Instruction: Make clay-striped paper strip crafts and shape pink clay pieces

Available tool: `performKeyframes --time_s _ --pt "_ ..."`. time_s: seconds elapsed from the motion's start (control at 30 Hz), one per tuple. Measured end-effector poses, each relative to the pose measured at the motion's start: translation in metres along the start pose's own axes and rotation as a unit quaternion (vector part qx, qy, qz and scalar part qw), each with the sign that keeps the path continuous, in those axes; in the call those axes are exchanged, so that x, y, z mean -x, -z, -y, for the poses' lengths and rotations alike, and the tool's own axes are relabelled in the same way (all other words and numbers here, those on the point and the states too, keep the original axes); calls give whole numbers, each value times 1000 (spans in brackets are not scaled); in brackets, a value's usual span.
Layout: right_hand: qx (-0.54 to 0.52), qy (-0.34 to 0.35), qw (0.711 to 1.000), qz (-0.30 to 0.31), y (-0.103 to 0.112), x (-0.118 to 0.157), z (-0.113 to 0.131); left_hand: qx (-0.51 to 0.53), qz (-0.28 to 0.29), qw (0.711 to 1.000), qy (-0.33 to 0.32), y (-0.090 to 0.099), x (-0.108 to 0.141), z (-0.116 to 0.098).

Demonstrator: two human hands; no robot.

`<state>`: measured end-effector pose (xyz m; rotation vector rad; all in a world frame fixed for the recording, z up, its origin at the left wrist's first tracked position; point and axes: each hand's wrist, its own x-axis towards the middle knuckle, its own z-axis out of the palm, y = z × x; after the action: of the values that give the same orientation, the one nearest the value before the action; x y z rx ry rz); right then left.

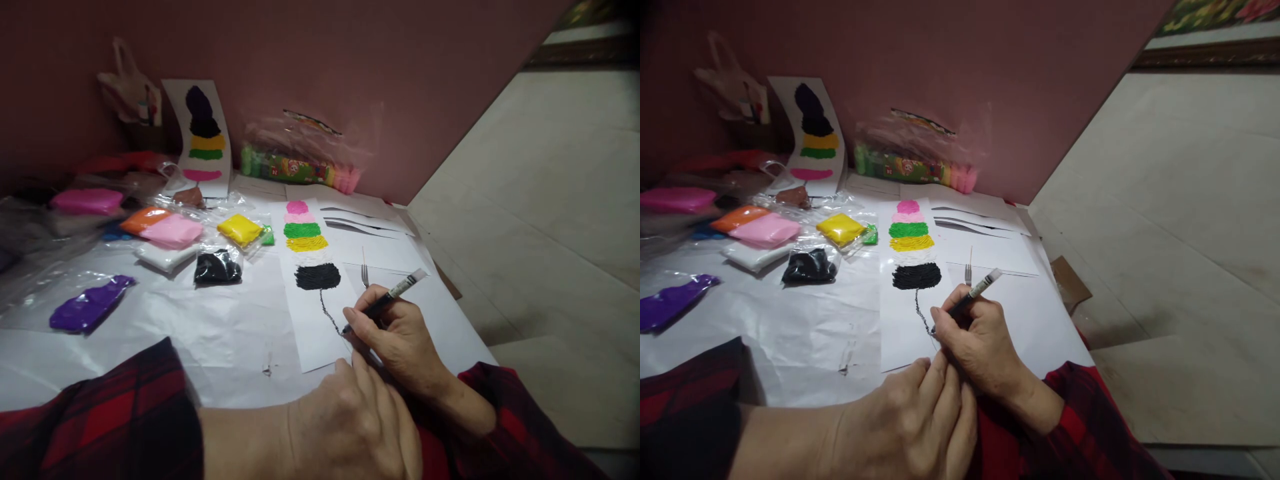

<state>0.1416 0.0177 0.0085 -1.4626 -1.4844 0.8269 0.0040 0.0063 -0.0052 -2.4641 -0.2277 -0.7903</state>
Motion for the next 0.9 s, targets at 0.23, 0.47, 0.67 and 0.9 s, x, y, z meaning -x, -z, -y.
performKeyframes --time_s 0.23,0.47,0.67,0.9 --pt "-5 -10 1000 8 0 0 1 -8 -3 1000 5 2 1 -3" --pt "-11 -10 1000 11 0 0 1 -3 10 1000 -17 0 2 -4" --pt "-4 -10 1000 15 1 0 0 4 0 1000 -15 0 1 -2" --pt "2 -9 1000 10 1 -1 0 -4 4 1000 -15 0 1 0"
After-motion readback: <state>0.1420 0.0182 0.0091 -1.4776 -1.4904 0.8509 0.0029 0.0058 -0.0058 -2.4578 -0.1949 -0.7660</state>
